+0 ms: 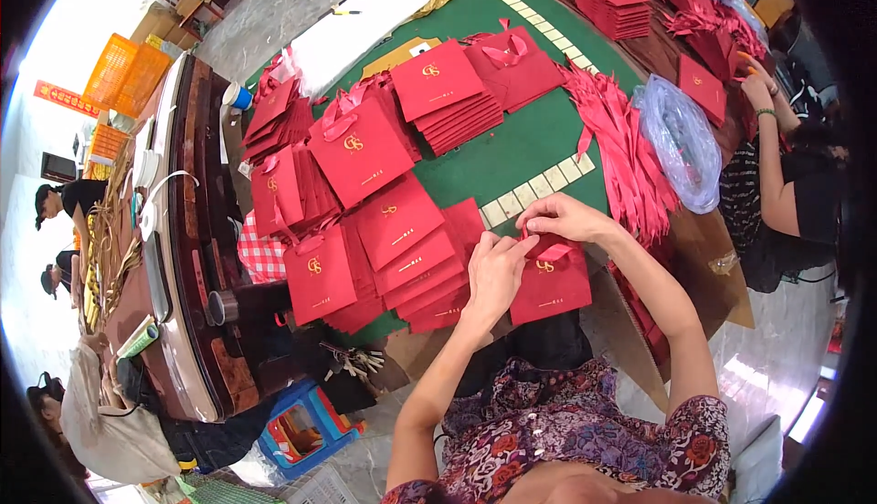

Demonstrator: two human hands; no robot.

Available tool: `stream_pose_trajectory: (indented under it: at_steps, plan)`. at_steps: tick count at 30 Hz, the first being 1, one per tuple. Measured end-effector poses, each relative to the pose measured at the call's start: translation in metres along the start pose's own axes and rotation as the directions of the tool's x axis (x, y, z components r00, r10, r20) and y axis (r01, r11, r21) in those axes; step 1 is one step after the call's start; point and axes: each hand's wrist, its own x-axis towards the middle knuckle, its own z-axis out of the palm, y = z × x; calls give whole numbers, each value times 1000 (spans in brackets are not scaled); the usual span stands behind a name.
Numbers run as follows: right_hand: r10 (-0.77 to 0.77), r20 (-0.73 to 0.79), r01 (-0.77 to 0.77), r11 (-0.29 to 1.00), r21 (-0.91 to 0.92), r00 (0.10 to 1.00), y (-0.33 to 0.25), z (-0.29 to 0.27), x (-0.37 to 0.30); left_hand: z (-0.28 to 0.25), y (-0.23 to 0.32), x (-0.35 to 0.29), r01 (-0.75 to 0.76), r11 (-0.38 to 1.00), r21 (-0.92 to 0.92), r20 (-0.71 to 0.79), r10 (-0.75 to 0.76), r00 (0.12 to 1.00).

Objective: The person attaches ribbon handles to paper gift bags by threading ribbons through the slots of each bag and fastening them by hand.

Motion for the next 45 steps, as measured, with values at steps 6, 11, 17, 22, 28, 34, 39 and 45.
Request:
stream_pose_trajectory:
  at_steps: [6,11,17,22,28,34,39,45]
  plan:
    - [-46,-46,45,999,-20,998,-1,5,-2,-2,2,3,-24,999,-30,50,25,998]
    - [-18,-247,39,996,80,969,-6,-6,3,2,12,0,261,943,-208,-112,-288,951]
    - [1,-362,18,999,49,932,0,-34,26,-12,17,1,324,894,-308,142,-294,945]
    - [-98,-510,48,993,-109,855,-14,-45,46,-12,17,-12,396,856,-331,272,-316,909]
    - [-271,-530,85,933,-348,803,-3,-52,29,-33,27,2,439,856,-274,211,-392,895]
    - [-602,-514,-231,485,-843,611,24,-71,-4,-54,31,9,363,903,-229,-58,-385,921]
    - [-603,-472,-238,428,-872,643,41,-79,-13,-41,26,11,260,952,-161,-210,-291,933]
    - [-625,-510,50,659,-750,591,10,-36,-28,-47,25,22,447,816,-367,-159,-529,834]
